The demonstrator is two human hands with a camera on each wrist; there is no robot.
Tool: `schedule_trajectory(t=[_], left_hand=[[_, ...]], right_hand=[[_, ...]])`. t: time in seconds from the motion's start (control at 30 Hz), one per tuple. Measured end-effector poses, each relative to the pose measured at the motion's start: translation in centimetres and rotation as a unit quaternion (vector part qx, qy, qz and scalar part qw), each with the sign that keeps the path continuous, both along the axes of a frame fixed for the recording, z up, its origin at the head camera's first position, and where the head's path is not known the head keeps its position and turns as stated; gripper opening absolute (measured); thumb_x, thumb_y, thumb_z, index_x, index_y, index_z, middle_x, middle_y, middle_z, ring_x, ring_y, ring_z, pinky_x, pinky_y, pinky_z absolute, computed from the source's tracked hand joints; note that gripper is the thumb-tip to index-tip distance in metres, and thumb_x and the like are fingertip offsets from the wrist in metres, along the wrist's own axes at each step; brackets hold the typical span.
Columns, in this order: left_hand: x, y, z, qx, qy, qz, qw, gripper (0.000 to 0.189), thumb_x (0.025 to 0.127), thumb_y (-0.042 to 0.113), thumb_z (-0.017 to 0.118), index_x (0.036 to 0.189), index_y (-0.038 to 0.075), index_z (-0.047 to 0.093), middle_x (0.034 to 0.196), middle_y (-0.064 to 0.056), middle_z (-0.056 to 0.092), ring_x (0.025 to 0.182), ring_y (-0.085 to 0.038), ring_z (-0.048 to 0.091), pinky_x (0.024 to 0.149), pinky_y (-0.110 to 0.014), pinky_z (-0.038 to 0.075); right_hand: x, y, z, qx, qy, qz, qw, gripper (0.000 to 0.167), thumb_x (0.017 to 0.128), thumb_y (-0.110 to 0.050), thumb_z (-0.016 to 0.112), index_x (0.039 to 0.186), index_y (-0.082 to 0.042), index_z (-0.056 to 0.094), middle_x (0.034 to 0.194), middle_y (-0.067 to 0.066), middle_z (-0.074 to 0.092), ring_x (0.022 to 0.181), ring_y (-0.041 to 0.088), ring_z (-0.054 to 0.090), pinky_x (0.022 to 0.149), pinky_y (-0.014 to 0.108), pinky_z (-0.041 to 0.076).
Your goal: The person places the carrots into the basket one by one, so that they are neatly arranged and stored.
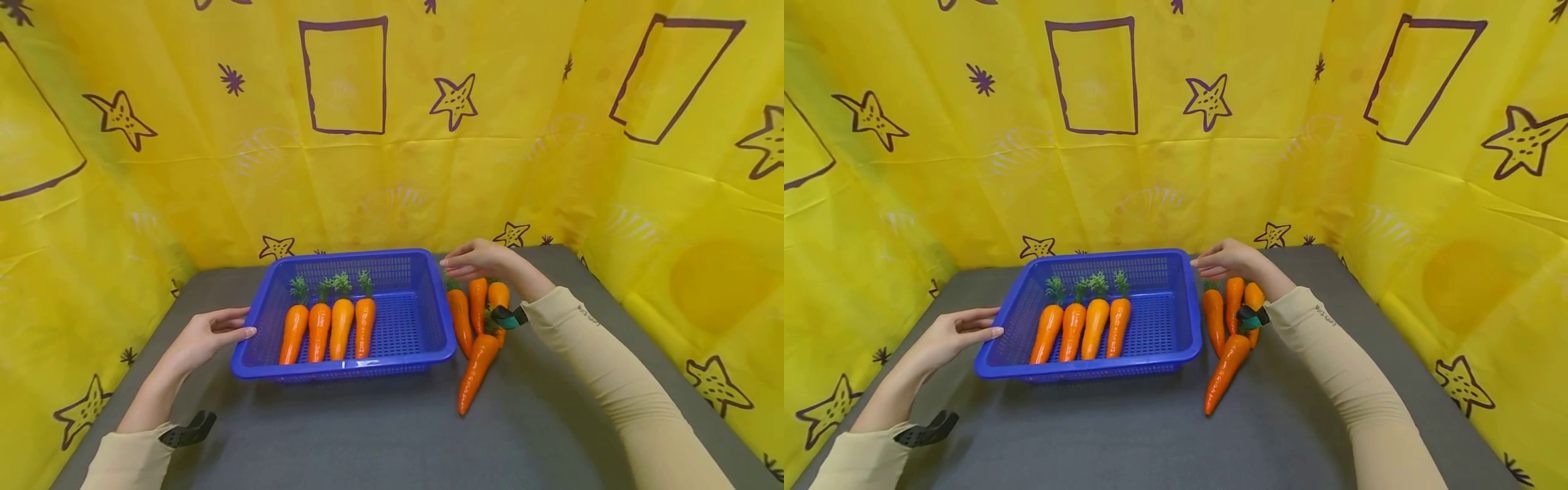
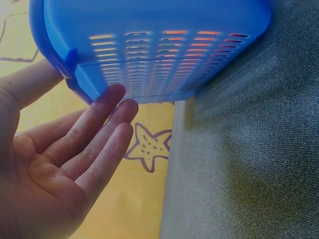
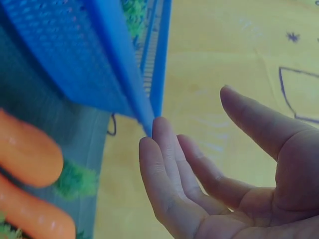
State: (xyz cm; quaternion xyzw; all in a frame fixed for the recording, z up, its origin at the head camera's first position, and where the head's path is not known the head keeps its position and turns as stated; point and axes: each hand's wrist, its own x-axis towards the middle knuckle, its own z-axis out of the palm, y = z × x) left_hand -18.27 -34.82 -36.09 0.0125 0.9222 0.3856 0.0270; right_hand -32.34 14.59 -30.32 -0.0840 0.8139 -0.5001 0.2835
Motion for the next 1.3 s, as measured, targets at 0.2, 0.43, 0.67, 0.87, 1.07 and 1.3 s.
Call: schedule_trajectory(t=[0.2, 0.43, 0.67, 0.87, 1.07, 1.3], left_hand=[[0.0, 0.0, -0.1, 0.000, 0.002, -0.001, 1.0000, 0.068, 0.087, 0.042, 0.065, 0.136, -0.002, 0.047, 0.124, -0.026, 0.059, 0.112, -0.040, 0.059, 0.092, -0.052, 0.049], [0.0, 0.0, 0.0, -0.002, 0.001, -0.005, 1.0000, 0.070, 0.088, 0.043, 0.064, 0.137, -0.002, 0.046, 0.129, -0.027, 0.056, 0.114, -0.041, 0.058, 0.092, -0.053, 0.049], [0.0, -0.1, -0.2, 0.003, 0.005, -0.005, 1.0000, 0.067, 0.088, 0.041, 0.065, 0.136, -0.002, 0.047, 0.122, -0.025, 0.061, 0.111, -0.040, 0.059, 0.091, -0.051, 0.050], [0.0, -0.1, -0.1, 0.005, 0.009, -0.004, 0.9999, 0.066, 0.088, 0.040, 0.066, 0.135, -0.003, 0.048, 0.121, -0.025, 0.062, 0.110, -0.039, 0.060, 0.091, -0.051, 0.050], [-0.1, -0.1, -0.2, 0.006, 0.006, -0.005, 1.0000, 0.067, 0.088, 0.040, 0.065, 0.136, -0.003, 0.047, 0.123, -0.026, 0.060, 0.111, -0.040, 0.060, 0.091, -0.051, 0.051], [-0.1, -0.1, -0.2, 0.007, 0.006, -0.005, 0.9999, 0.067, 0.088, 0.041, 0.065, 0.136, -0.002, 0.048, 0.126, -0.026, 0.058, 0.111, -0.040, 0.059, 0.092, -0.052, 0.050]], right_hand=[[0.1, 2.3, -0.5, 0.012, -0.002, -0.013, 0.9998, 0.055, 0.095, -0.025, 0.059, 0.138, 0.003, 0.043, 0.138, 0.024, 0.049, 0.116, 0.025, 0.059, 0.104, 0.045, 0.043], [0.4, 5.0, -1.6, 0.021, -0.004, -0.029, 0.9994, 0.055, 0.095, -0.024, 0.059, 0.139, 0.004, 0.042, 0.140, 0.026, 0.046, 0.122, 0.029, 0.055, 0.105, 0.046, 0.041], [0.5, 7.3, -3.1, 0.007, -0.013, -0.052, 0.9985, 0.059, 0.095, -0.024, 0.058, 0.140, 0.008, 0.037, 0.141, 0.026, 0.044, 0.122, 0.028, 0.055, 0.107, 0.046, 0.039], [0.6, 9.0, -4.2, -0.009, -0.024, -0.080, 0.9965, 0.061, 0.096, -0.023, 0.056, 0.141, 0.011, 0.032, 0.140, 0.024, 0.046, 0.112, 0.018, 0.062, 0.109, 0.046, 0.037], [0.6, 10.7, -5.9, -0.020, -0.032, -0.105, 0.9938, 0.062, 0.096, -0.021, 0.057, 0.141, 0.012, 0.032, 0.137, 0.022, 0.050, 0.106, 0.015, 0.065, 0.108, 0.044, 0.037], [0.7, 11.5, -7.7, -0.010, -0.028, -0.128, 0.9914, 0.061, 0.095, -0.019, 0.058, 0.140, 0.013, 0.033, 0.134, 0.024, 0.051, 0.101, 0.014, 0.066, 0.105, 0.044, 0.042]])
